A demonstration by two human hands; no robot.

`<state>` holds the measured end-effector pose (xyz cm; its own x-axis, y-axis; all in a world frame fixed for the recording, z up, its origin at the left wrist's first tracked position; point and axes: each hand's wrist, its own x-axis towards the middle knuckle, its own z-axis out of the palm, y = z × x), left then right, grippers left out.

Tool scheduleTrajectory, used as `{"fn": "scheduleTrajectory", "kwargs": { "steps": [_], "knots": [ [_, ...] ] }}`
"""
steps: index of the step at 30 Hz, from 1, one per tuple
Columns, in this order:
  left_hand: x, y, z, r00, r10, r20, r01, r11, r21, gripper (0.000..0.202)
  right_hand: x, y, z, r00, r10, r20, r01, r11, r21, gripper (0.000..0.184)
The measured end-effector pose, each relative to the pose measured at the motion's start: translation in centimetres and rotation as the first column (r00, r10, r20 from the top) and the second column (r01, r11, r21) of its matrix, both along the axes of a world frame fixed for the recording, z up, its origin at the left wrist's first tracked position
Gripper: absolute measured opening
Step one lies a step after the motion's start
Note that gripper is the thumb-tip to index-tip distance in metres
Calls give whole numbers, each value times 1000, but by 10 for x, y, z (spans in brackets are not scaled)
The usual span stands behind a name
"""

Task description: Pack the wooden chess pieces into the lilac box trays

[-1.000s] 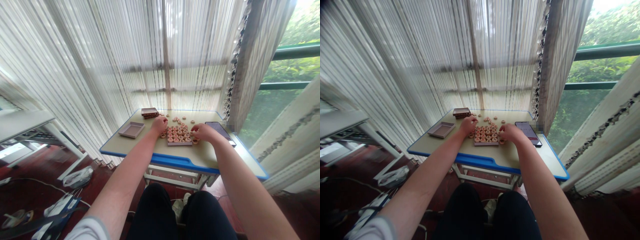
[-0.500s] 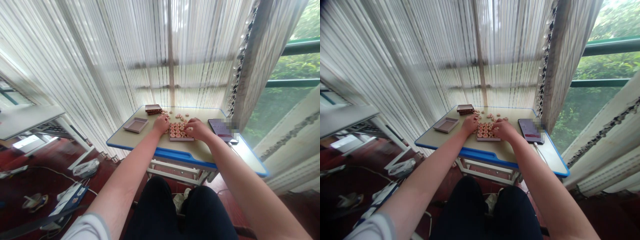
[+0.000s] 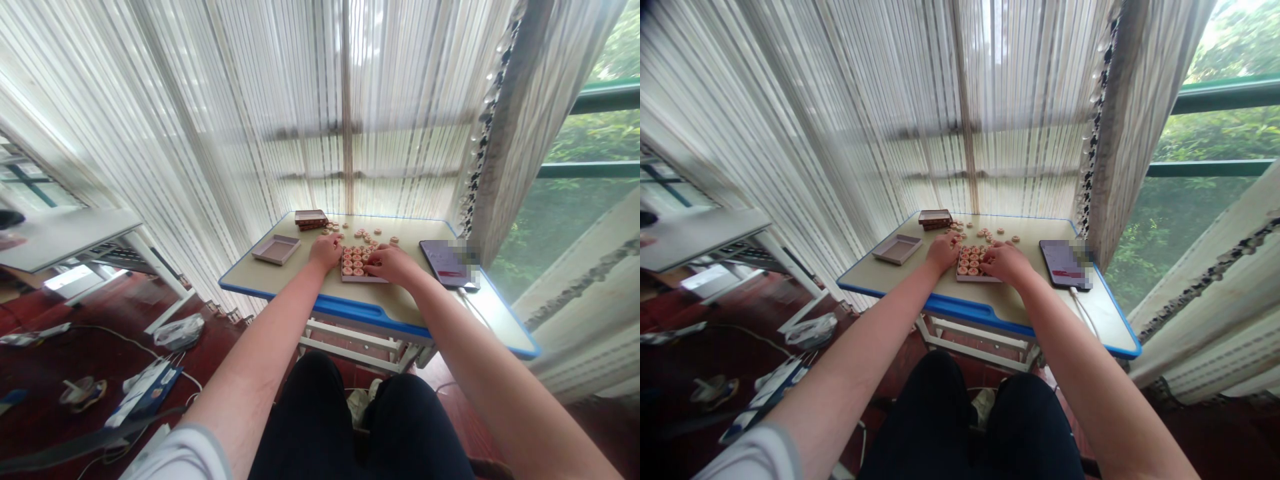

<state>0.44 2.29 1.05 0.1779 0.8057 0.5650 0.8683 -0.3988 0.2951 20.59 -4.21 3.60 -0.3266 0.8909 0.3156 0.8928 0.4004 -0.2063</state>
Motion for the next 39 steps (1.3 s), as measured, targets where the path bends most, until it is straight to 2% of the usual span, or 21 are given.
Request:
{"fn": "scheduleTrajectory", "kwargs": {
  "steps": [10,15,17,19,21,23,27,30,32,35,39],
  "knots": [
    [0,2,-3,1000,0,-31,-2,998,-61,32,-6,-3,3,998,-41,45,43,998,-36,25],
    [-1,0,-1,999,23,-46,-24,999,-29,33,-1,-2,4,999,-34,-24,33,999,-3,24],
    [-1,0,-1,997,43,-61,-46,998,-42,33,7,2,3,994,-79,-80,82,996,36,23],
    [-1,1,-1,994,62,-85,-69,995,-76,32,19,8,1,976,-181,-123,191,979,70,24],
    [0,2,-2,992,61,-113,-74,990,-120,30,31,14,-3,949,-296,-108,302,952,47,27],
    [0,0,-2,990,34,-134,-54,988,-147,30,40,18,-7,932,-358,-59,358,934,-7,30],
    [-2,-12,2,993,-24,-120,9,992,-127,37,44,20,-11,949,-315,-5,312,941,-131,27],
    [-8,-26,3,994,-32,-105,23,996,-91,40,42,18,-12,951,-304,-52,291,941,-169,28],
    [-13,-34,2,989,-35,-146,19,994,-112,40,42,17,-13,954,-288,-87,268,944,-193,29],
    [-20,-44,-1,979,-47,-200,13,986,-169,39,43,17,-17,960,-261,-98,240,953,-187,29],
    [-20,-53,-2,980,-17,-200,-9,992,-127,38,45,17,-22,961,-259,-98,245,959,-140,28]
  ]
}}
